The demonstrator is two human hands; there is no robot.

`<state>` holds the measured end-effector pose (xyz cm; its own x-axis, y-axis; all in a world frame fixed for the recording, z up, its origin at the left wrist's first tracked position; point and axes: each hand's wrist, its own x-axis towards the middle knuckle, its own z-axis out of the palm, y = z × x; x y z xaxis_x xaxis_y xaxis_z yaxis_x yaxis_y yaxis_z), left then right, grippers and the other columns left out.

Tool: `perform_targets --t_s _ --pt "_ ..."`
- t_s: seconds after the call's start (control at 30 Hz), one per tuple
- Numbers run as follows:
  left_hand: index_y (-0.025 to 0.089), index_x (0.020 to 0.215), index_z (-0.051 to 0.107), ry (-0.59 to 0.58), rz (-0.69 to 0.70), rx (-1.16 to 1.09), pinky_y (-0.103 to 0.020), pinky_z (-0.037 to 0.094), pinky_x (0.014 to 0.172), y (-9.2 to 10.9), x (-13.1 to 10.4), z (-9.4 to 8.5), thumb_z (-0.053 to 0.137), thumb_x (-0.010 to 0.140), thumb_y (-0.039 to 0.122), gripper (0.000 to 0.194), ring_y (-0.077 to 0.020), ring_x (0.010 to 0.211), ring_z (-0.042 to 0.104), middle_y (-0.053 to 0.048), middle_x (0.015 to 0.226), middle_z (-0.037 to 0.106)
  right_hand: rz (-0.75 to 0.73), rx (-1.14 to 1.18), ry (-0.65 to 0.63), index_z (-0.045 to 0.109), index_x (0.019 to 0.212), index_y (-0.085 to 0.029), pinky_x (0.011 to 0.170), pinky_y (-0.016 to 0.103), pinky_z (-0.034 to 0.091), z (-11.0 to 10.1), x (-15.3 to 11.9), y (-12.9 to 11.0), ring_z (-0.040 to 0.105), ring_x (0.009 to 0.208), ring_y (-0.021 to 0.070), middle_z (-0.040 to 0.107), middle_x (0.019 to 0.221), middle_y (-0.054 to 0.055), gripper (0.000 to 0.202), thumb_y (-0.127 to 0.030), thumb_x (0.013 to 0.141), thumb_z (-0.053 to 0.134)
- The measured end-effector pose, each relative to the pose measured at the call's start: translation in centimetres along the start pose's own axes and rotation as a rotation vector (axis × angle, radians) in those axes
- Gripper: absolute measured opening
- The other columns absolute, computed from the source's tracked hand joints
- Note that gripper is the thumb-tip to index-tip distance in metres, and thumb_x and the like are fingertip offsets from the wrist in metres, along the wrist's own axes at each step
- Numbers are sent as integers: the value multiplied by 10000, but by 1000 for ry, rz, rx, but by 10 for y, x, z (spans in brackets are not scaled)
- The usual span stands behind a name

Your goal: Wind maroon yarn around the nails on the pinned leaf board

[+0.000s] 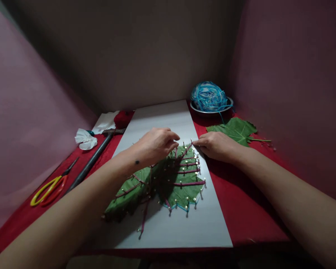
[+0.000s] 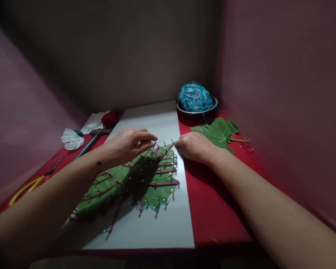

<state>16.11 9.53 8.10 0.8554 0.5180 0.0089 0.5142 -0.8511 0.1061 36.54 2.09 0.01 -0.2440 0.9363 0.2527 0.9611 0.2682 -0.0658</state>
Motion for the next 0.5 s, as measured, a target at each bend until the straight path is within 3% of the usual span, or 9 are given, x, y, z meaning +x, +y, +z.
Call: perform_targets --t_s 0.13,0.3,0.5 --pt "176 1043 704 -49 -1 5 -264 403 672 -10 -18 -1 510 890 260 261 -140 717 562 -68 891 666 7 33 9 726 1050 -229 617 281 337 1 0 1 580 694 151 702 826 57 395 -118 800 441" --pt "201 1148 654 -69 56 -15 -272 400 727 -15 -35 11 513 892 221 293 -157 801 549 -66 923 637 3 54 25 737 1004 -226 627 286 367 3 1 2 592 695 157 705 824 60 375 -139 796 436" --pt "310 1234 602 -37 117 110 -345 376 821 -10 -23 31 519 910 358 338 -225 904 447 -81 954 557 15 73 20 740 1001 -227 637 293 393 3 1 3 611 713 174 712 833 61 376 -151 798 432"
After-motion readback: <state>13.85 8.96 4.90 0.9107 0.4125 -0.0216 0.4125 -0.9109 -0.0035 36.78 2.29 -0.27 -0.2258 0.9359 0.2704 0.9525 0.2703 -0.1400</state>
